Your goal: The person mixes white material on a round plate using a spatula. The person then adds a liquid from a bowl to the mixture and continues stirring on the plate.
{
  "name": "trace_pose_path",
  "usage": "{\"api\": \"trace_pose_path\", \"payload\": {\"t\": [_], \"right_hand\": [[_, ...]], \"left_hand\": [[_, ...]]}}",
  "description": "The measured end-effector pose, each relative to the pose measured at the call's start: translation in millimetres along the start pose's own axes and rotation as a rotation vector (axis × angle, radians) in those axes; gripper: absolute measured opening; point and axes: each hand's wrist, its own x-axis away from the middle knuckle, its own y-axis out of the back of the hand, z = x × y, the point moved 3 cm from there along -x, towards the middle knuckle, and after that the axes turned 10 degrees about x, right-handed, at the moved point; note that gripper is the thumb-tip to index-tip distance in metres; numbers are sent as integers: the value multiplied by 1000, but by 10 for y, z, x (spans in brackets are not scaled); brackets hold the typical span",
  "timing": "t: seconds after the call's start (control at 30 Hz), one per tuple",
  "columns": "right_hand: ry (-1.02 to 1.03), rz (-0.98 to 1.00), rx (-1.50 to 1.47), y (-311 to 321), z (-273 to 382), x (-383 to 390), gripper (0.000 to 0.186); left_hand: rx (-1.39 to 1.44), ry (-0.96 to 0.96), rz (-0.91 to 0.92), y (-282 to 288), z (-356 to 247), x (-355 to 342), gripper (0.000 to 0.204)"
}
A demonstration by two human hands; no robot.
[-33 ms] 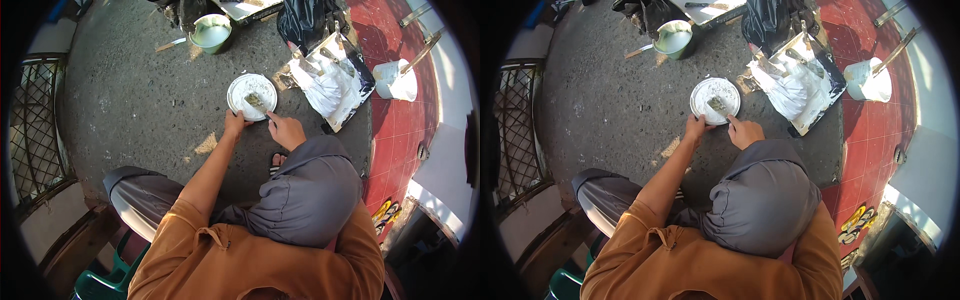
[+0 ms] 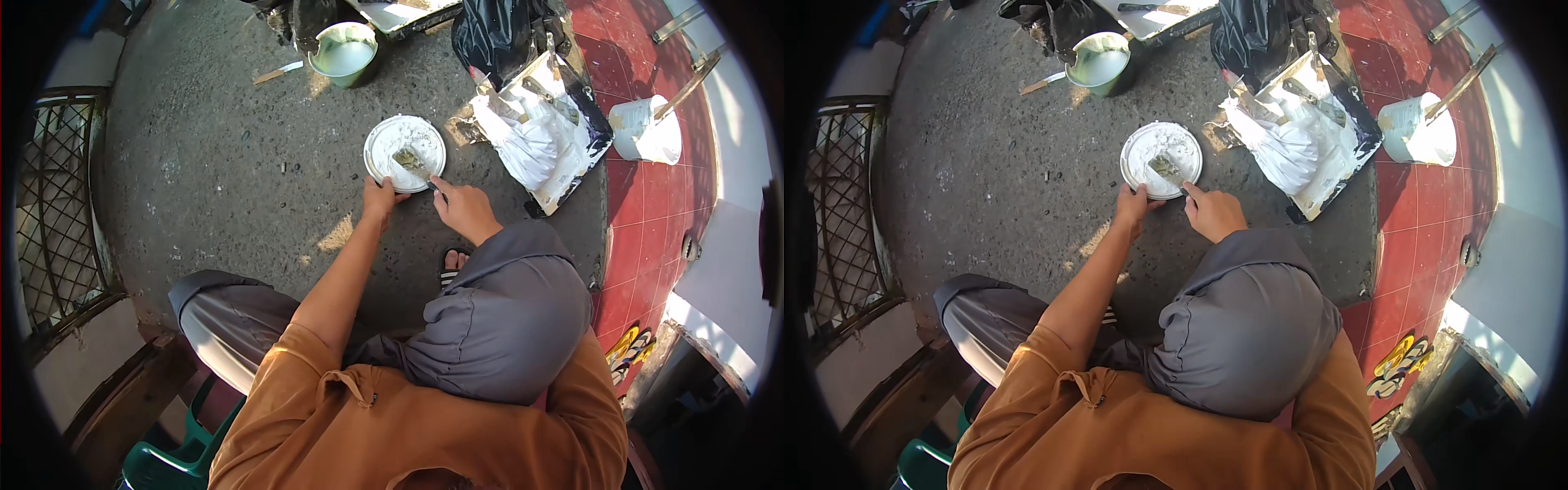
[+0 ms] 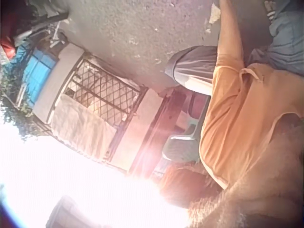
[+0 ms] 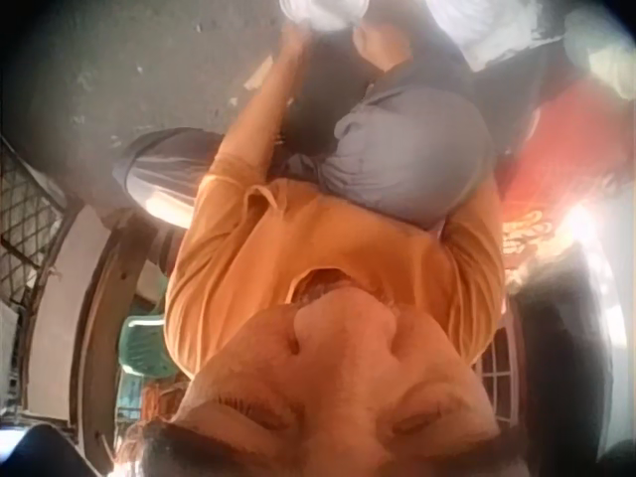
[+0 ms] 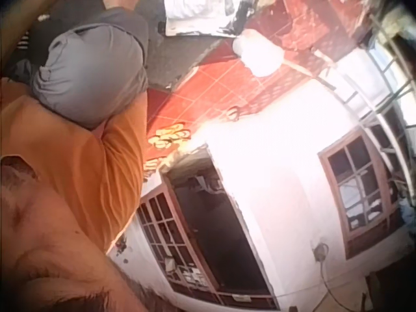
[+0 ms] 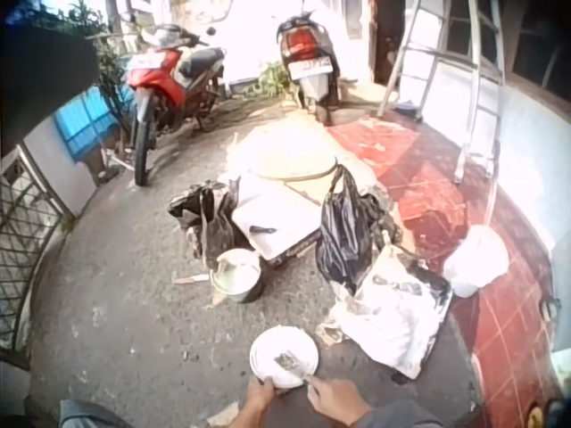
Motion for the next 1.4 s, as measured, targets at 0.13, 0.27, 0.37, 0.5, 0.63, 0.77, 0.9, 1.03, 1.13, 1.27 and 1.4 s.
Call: {"api": "trace_pose_path", "payload": {"t": [0.13, 0.27, 0.37, 0.5, 0.63, 0.77, 0.9, 1.03, 1.13, 1.27, 1.4], "right_hand": [[12, 21, -16, 124, 122, -40, 39], [-19, 97, 37, 66, 154, 130, 37], [-16, 19, 8, -130, 229, -60, 37], [-78, -97, -12, 53, 256, -237, 36], [-50, -19, 21, 199, 269, -2, 36], [-52, -13, 58, 90, 279, -219, 37], [-29, 76, 5, 385, 376, -237, 38], [-44, 132, 38, 296, 290, -235, 38], [-109, -20, 11, 145, 132, -409, 38], [-46, 57, -55, 464, 223, -167, 33], [-78, 77, 26, 255, 270, -228, 35]], "left_hand": [[-42, 21, 6, 154, -61, -129, 31], [-35, 33, 41, 72, 21, -69, 31], [40, 65, -9, 27, -42, -73, 31], [45, 76, 39, -149, 38, 2, 32], [56, 108, 39, -159, 14, 20, 35], [4, 53, 75, -218, 32, 47, 36], [-17, 19, 26, -119, -14, 3, 30], [-82, -12, 48, -182, 45, 6, 30], [-54, 39, 56, -180, 20, -38, 30], [-76, 29, 62, -150, 20, -36, 30], [-65, 5, 54, -192, 47, -3, 31]]}}
